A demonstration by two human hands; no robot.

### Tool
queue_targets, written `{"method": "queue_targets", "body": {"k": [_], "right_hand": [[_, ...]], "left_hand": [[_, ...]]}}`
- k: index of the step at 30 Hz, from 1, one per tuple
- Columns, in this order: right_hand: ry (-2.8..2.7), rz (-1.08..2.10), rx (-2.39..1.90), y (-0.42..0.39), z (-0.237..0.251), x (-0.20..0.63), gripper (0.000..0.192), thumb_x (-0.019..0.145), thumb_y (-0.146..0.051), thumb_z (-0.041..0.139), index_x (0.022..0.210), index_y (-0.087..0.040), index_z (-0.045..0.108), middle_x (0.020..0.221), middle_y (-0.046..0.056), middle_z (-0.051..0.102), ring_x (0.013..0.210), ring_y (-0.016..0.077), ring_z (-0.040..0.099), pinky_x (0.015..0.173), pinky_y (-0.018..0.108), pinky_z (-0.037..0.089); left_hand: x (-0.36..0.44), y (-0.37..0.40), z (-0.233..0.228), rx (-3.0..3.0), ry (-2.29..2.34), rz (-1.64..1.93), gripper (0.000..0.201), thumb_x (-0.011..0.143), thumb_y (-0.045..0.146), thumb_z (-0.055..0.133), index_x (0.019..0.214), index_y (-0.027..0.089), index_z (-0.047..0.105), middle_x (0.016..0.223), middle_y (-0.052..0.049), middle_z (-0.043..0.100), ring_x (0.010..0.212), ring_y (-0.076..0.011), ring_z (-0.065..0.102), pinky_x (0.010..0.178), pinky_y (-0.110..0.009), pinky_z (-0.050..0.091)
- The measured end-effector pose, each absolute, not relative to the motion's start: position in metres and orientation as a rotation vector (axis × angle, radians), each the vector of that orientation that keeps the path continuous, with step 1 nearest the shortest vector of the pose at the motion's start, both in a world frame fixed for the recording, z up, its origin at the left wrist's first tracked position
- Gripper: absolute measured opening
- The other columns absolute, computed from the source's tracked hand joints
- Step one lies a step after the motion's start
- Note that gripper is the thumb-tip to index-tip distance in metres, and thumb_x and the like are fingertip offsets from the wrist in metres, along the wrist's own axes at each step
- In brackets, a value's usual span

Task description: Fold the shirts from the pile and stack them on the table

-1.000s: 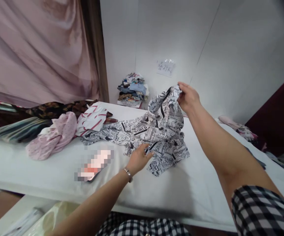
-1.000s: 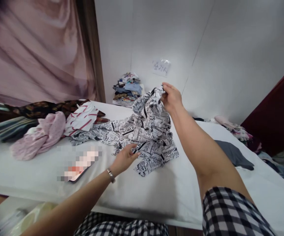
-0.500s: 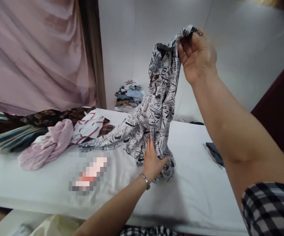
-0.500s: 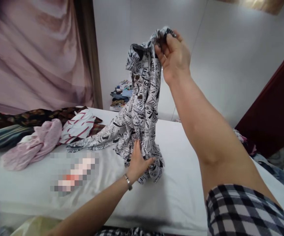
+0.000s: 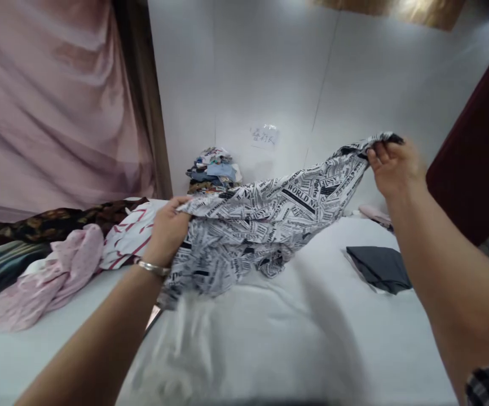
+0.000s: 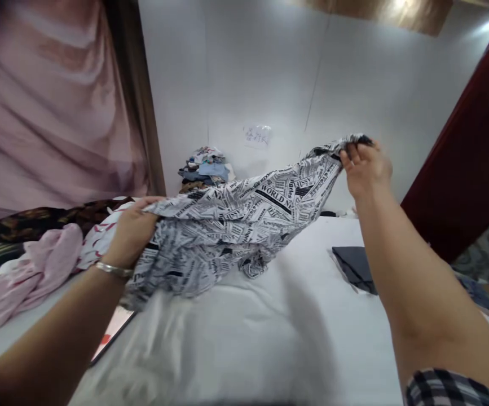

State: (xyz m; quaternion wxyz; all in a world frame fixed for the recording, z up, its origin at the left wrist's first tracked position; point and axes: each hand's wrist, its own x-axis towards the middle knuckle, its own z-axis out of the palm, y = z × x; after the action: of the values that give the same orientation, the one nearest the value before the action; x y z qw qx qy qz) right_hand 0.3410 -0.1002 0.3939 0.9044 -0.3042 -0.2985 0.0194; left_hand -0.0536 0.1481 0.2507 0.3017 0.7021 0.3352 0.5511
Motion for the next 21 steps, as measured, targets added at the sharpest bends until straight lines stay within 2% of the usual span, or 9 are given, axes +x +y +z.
{"method": "queue_targets", "body": {"k": [2,4,8,11,14,17,19,21], "right_hand": [[-0.547,0.044,-0.648,-0.106,0.366,0.349,0.026,0.075,0.004,0.044,0.078,-0.020,0.055,0.076,-0.003,0.062,0.075,0.0121,0.064,0.071,0.029,0.053],[-0.465,0.070,-0.692,-0.102,0.339,0.355,0.024,0.076,0.003,0.046,0.078,-0.020,0.054,0.072,-0.003,0.062,0.070,0.0111,0.063,0.067,0.026,0.054],[-0.271,0.172,-0.845,-0.073,0.302,0.366,0.021,0.075,0.000,0.054,0.075,-0.021,0.050,0.066,-0.004,0.060,0.063,0.0114,0.059,0.058,0.024,0.053],[-0.263,0.193,-0.847,-0.052,0.312,0.378,0.023,0.075,-0.002,0.058,0.074,-0.023,0.049,0.065,-0.005,0.059,0.065,0.0123,0.059,0.059,0.026,0.053],[-0.411,0.084,-0.700,-0.048,0.348,0.393,0.018,0.080,-0.006,0.054,0.077,-0.024,0.051,0.073,-0.005,0.060,0.071,0.0118,0.059,0.068,0.029,0.052],[-0.568,-0.024,-0.559,-0.060,0.377,0.408,0.015,0.084,-0.010,0.051,0.083,-0.025,0.054,0.090,-0.001,0.064,0.084,0.0125,0.060,0.079,0.034,0.050],[-0.626,-0.040,-0.542,-0.068,0.377,0.413,0.015,0.084,-0.012,0.052,0.086,-0.026,0.055,0.098,0.000,0.064,0.092,0.0135,0.059,0.083,0.036,0.049],[-0.610,-0.024,-0.586,-0.069,0.362,0.415,0.015,0.082,-0.012,0.053,0.086,-0.026,0.055,0.096,-0.001,0.064,0.093,0.0143,0.059,0.083,0.037,0.049]], "left_hand": [[-0.053,0.166,0.270,1.988,0.892,1.530,0.029,0.075,0.034,0.058,0.096,0.021,0.072,0.097,-0.004,0.076,0.091,-0.0229,0.067,0.083,-0.033,0.052],[-0.041,0.182,0.273,2.115,0.938,1.433,0.028,0.077,0.034,0.056,0.095,0.020,0.073,0.096,-0.005,0.076,0.089,-0.0231,0.067,0.081,-0.032,0.051],[0.002,0.211,0.263,2.235,1.153,1.119,0.024,0.073,0.027,0.057,0.087,0.017,0.074,0.078,-0.006,0.073,0.078,-0.0234,0.066,0.072,-0.031,0.050],[0.028,0.222,0.285,2.231,1.192,1.156,0.027,0.074,0.020,0.054,0.090,0.012,0.073,0.073,-0.006,0.070,0.072,-0.0210,0.064,0.068,-0.031,0.048],[0.036,0.220,0.333,2.243,1.150,1.318,0.032,0.082,0.024,0.050,0.100,0.007,0.070,0.084,-0.006,0.070,0.080,-0.0193,0.064,0.074,-0.032,0.048],[0.029,0.207,0.376,2.227,1.074,1.499,0.032,0.089,0.034,0.051,0.102,0.012,0.069,0.092,-0.005,0.069,0.088,-0.0208,0.062,0.080,-0.035,0.050],[0.022,0.201,0.386,2.213,1.028,1.512,0.032,0.088,0.041,0.054,0.097,0.014,0.070,0.086,-0.003,0.068,0.084,-0.0207,0.061,0.081,-0.037,0.051],[0.020,0.203,0.379,2.242,1.055,1.380,0.037,0.087,0.045,0.056,0.091,0.012,0.071,0.077,-0.002,0.064,0.080,-0.0199,0.061,0.079,-0.037,0.051]]}}
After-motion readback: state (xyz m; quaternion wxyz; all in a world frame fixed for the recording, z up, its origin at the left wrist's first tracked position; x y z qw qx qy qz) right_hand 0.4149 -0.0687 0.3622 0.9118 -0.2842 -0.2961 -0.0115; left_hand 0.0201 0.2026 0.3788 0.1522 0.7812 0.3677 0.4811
